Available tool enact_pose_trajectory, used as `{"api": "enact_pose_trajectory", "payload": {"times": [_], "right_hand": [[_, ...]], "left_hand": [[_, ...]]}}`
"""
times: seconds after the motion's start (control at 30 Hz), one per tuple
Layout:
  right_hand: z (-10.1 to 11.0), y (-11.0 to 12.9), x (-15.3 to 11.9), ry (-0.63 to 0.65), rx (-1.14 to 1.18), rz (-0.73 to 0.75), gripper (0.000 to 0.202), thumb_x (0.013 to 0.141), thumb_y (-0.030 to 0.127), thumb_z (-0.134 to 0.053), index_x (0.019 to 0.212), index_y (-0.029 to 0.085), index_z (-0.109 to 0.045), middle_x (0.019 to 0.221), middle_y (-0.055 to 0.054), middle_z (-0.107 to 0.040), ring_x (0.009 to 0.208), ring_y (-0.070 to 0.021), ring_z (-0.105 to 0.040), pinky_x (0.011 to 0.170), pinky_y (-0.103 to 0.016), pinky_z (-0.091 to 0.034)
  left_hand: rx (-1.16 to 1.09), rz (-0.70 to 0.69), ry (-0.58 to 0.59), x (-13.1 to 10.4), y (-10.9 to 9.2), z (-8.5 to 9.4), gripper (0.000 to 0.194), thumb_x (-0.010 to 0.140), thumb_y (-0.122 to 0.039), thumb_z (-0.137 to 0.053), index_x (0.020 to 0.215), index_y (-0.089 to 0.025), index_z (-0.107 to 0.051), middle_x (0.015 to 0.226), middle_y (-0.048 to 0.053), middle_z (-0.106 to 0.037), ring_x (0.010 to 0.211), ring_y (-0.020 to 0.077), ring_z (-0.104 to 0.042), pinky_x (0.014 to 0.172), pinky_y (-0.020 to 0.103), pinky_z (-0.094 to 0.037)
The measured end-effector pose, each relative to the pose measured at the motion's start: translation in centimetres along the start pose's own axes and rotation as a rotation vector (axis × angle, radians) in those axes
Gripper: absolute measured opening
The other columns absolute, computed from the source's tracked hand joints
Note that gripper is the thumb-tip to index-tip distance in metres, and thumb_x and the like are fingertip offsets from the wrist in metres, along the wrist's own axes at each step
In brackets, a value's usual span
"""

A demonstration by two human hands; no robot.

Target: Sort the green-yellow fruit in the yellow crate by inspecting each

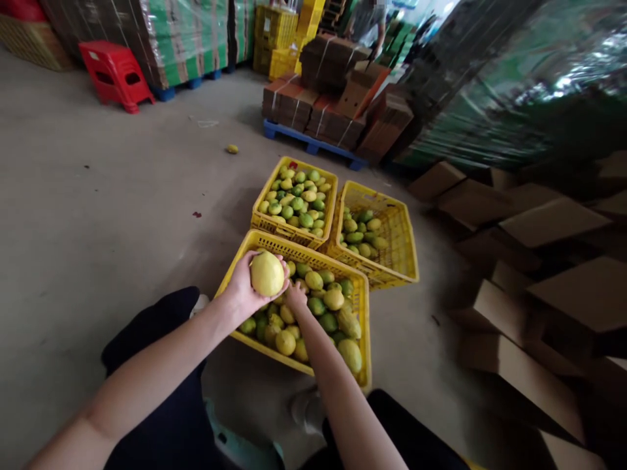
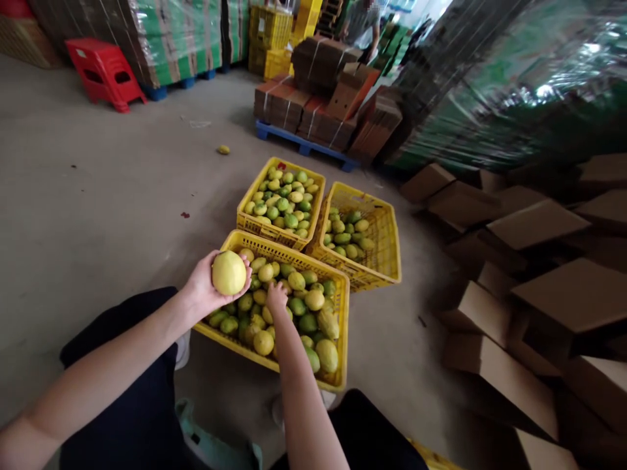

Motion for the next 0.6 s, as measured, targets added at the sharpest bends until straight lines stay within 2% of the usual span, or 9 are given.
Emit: {"api": "enact_pose_trajectory", "payload": {"times": [0.13, 0.27, 0.37, 0.43, 0.53, 0.6], "right_hand": [[-0.6, -0.3, -0.6, -0.005, -0.101, 0.036, 0.055, 0.084, 0.008, -0.061, 0.137, 0.017, -0.051, 0.153, -0.023, -0.04, 0.139, -0.0388, -0.041, 0.107, -0.05, -0.04], [0.0, -0.3, -1.4, -0.013, -0.004, 0.1, 0.05, 0.077, 0.009, -0.068, 0.124, 0.018, -0.055, 0.141, -0.023, -0.048, 0.132, -0.0375, -0.046, 0.099, -0.046, -0.045], [0.8, 0.0, -2.2, -0.017, 0.212, 0.151, 0.037, 0.071, 0.013, -0.076, 0.102, 0.021, -0.057, 0.114, -0.012, -0.058, 0.113, -0.028, -0.056, 0.086, -0.036, -0.048], [1.6, 0.1, -2.6, -0.014, 0.406, 0.169, 0.033, 0.067, 0.016, -0.081, 0.083, 0.023, -0.053, 0.09, -0.001, -0.057, 0.094, -0.0197, -0.059, 0.075, -0.029, -0.047], [3.7, 0.1, -3.0, 0.005, 0.729, 0.167, 0.043, 0.064, 0.024, -0.087, 0.067, 0.023, -0.044, 0.063, 0.008, -0.046, 0.066, -0.0113, -0.053, 0.058, -0.021, -0.042], [5.9, -0.1, -3.5, 0.025, 0.971, 0.178, 0.039, 0.066, 0.031, -0.086, 0.066, 0.023, -0.048, 0.056, 0.009, -0.046, 0.053, -0.009, -0.047, 0.049, -0.019, -0.038]], "left_hand": [[-0.006, -0.037, 0.008, 0.1, -1.3, 0.2, 0.028, 0.088, -0.029, -0.043, 0.098, -0.015, -0.065, 0.073, 0.006, -0.069, 0.064, 0.0186, -0.069, 0.061, 0.032, -0.059], [0.004, -0.096, -0.004, 0.1, -2.6, 0.7, 0.028, 0.089, -0.03, -0.044, 0.098, -0.015, -0.065, 0.073, 0.007, -0.068, 0.065, 0.0183, -0.069, 0.058, 0.03, -0.058], [0.028, -0.115, -0.028, 0.4, -3.1, 1.1, 0.029, 0.089, -0.031, -0.043, 0.098, -0.015, -0.065, 0.072, 0.006, -0.068, 0.065, 0.0183, -0.068, 0.057, 0.03, -0.058], [0.044, -0.128, -0.049, 0.8, -3.4, 1.2, 0.028, 0.09, -0.032, -0.041, 0.096, -0.015, -0.064, 0.071, 0.005, -0.067, 0.064, 0.0178, -0.068, 0.057, 0.03, -0.057], [0.079, -0.138, -0.059, 1.5, -3.2, 1.0, 0.029, 0.093, -0.033, -0.039, 0.092, -0.017, -0.062, 0.072, 0.005, -0.066, 0.064, 0.0168, -0.067, 0.059, 0.029, -0.058], [0.097, -0.148, -0.059, 1.7, -2.6, 0.8, 0.027, 0.094, -0.034, -0.039, 0.094, -0.018, -0.061, 0.074, 0.004, -0.066, 0.066, 0.0161, -0.067, 0.061, 0.029, -0.058]]}}
Point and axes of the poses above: each hand's wrist, its own x-axis towards the middle knuckle, its own z-axis out of the back of the hand, y = z × x, the point moved 6 cm from there along x, towards the middle knuckle
